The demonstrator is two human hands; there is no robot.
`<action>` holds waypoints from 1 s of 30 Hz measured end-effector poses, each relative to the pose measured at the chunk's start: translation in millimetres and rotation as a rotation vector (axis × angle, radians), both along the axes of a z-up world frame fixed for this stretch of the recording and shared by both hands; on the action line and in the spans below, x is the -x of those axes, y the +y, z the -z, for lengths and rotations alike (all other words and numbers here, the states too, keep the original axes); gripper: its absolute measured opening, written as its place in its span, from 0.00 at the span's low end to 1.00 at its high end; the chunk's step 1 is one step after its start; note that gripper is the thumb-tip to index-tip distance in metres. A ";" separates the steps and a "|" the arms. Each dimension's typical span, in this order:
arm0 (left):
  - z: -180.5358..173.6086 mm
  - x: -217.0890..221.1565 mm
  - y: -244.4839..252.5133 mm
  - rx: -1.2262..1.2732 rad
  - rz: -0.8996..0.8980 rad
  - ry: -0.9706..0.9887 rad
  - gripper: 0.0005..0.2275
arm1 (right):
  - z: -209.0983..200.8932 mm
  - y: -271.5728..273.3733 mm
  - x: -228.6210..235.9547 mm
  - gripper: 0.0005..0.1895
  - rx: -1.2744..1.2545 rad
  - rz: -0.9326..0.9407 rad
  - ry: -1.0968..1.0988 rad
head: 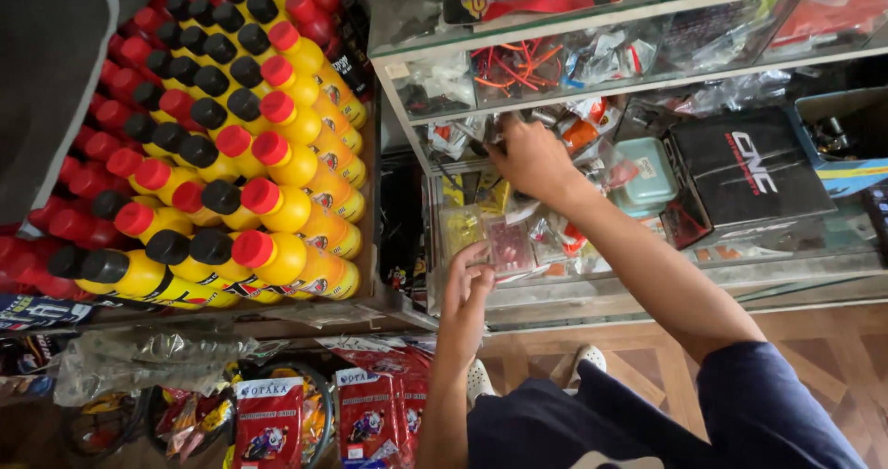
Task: The person wipes the glass surface of a display cabinet using a dark cloth. They repeatedly pick up small plastic-wrapped items from the shelf, wipe the glass underneath, and place the items back. The camera frequently pans and shakes during the process.
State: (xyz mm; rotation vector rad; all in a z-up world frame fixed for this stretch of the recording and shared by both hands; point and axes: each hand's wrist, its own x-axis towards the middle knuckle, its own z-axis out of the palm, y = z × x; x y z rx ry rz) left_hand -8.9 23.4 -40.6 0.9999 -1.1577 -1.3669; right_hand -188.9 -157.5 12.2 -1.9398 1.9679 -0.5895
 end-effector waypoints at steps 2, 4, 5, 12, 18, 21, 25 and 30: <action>-6.8 -5.9 0.1 0.056 -0.006 -0.097 0.20 | -33.3 42.6 2.8 0.19 0.064 -0.066 -0.048; -13.8 -8.7 -5.2 0.117 -0.018 -0.190 0.19 | -56.0 75.1 17.5 0.17 0.133 -0.138 -0.091; -16.9 -8.7 -8.9 0.201 -0.036 -0.281 0.18 | -60.5 87.9 31.3 0.15 0.200 -0.166 -0.126; -56.6 31.9 -52.1 0.492 0.069 -0.919 0.26 | -99.9 156.4 79.4 0.16 0.221 -0.099 -0.235; -39.7 58.4 -112.3 0.369 0.488 -1.065 0.37 | -60.1 188.4 127.6 0.17 0.152 0.003 -0.542; -34.9 62.5 -130.7 0.318 0.625 -1.085 0.36 | -47.4 199.6 138.9 0.13 0.132 -0.035 -0.545; -52.1 60.3 -136.7 0.466 0.599 -0.884 0.38 | -44.0 208.0 151.3 0.11 0.230 -0.090 -0.532; -58.6 75.3 -148.4 0.251 0.630 -1.048 0.38 | -38.1 201.0 156.7 0.11 0.284 -0.259 -0.529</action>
